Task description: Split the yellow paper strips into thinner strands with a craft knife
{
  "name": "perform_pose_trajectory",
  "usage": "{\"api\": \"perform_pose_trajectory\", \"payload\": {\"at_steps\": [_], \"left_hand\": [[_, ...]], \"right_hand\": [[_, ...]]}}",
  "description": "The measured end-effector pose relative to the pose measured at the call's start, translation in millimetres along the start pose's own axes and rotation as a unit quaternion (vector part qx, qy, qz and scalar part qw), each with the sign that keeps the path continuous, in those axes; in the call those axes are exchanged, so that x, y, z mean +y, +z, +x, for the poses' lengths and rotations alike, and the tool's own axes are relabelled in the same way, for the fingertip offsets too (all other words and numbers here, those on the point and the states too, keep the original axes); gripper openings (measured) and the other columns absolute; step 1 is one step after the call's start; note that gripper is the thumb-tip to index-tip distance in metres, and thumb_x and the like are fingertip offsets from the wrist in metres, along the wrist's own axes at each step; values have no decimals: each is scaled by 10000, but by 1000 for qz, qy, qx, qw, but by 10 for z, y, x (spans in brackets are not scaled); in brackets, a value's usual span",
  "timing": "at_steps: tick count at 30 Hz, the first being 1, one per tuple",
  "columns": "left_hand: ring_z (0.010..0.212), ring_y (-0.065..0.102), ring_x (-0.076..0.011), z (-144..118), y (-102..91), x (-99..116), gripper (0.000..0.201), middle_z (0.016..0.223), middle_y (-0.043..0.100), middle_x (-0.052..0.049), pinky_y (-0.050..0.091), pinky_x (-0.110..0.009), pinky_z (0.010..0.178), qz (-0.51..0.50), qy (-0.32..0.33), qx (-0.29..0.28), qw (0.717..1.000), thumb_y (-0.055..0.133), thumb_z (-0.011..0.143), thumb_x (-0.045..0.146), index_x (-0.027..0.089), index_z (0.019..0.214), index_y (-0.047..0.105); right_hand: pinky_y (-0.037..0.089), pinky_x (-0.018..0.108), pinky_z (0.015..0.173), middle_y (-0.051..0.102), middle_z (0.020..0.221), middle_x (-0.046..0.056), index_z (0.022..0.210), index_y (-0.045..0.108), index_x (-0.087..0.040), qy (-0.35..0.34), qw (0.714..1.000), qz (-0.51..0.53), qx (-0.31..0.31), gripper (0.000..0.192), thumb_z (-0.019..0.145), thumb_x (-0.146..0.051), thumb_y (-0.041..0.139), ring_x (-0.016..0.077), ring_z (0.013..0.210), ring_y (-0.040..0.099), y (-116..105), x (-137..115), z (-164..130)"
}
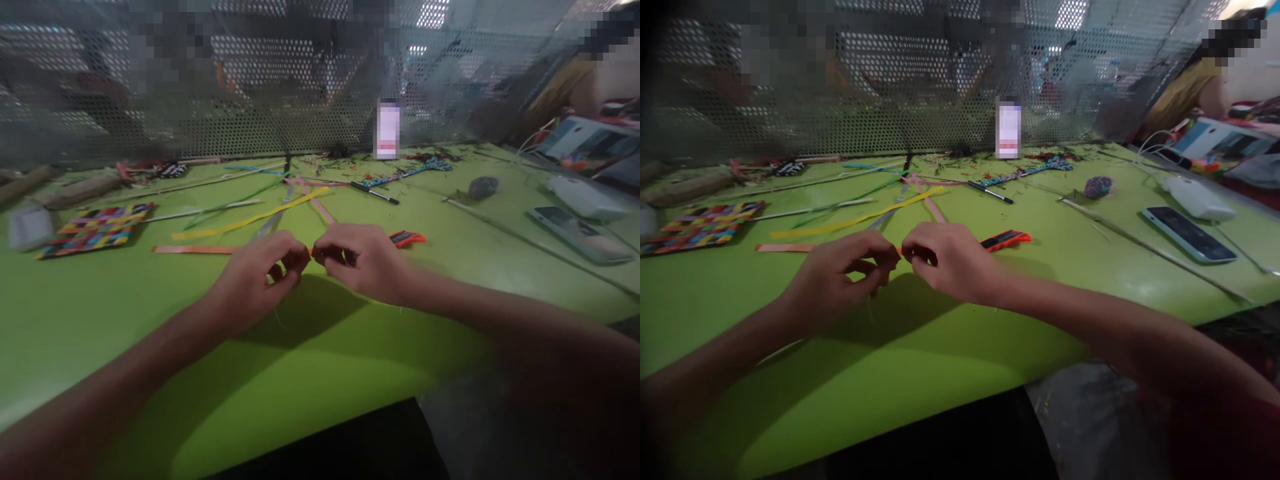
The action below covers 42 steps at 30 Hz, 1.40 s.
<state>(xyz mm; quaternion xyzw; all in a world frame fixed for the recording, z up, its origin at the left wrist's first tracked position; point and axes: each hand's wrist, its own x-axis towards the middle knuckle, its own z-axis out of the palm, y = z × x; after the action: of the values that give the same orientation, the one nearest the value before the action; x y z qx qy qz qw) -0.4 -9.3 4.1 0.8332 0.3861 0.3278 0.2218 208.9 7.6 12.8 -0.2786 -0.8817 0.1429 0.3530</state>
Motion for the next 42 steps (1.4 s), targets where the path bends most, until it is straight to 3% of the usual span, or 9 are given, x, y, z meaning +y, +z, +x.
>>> {"api": "perform_pose_trajectory", "payload": {"at_steps": [5,9,15,21,29,42], "left_hand": [[569,600,-115,-28,54,37,77,737,633,-2,534,-228,508,-83,-80,35,993,566,847,130,198,871,591],[477,561,-95,-26,102,49,41,637,595,26,506,-223,450,-168,-112,55,978,587,871,159,187,848,569],[463,543,-88,-30,122,61,66,614,581,40,483,-219,433,-192,-121,64,972,584,871,139,193,841,561],[443,541,-89,-27,119,111,84,562,561,56,490,-213,423,-218,-139,60,964,590,873,142,191,819,548],[434,531,-83,-31,163,97,73,547,562,59,474,-198,408,-199,-118,89,969,596,857,149,179,804,555],[456,532,-81,-32,176,80,76,585,564,55,469,-196,409,-207,-109,78,969,574,845,122,180,803,548]], "right_hand": [[329,212,622,549,688,-14,825,543,-142,62,996,32,56,25,845,-146,558,75,601,443,20,-58,-17],[318,213,619,528,690,-17,813,526,-145,38,997,3,60,42,846,-127,544,71,596,415,82,-68,-47],[376,210,646,598,819,37,854,566,-138,16,998,-17,57,78,899,-129,503,88,668,493,152,-62,-64],[391,201,616,585,770,16,823,533,-140,47,995,-27,81,46,864,-120,543,79,634,494,149,-78,-71],[475,218,643,617,890,71,863,581,-137,3,997,0,83,55,881,-107,538,111,742,554,197,-56,-71],[471,212,632,608,861,59,852,579,-136,-13,994,-13,106,66,887,-100,538,99,711,553,199,-52,-76]]}}
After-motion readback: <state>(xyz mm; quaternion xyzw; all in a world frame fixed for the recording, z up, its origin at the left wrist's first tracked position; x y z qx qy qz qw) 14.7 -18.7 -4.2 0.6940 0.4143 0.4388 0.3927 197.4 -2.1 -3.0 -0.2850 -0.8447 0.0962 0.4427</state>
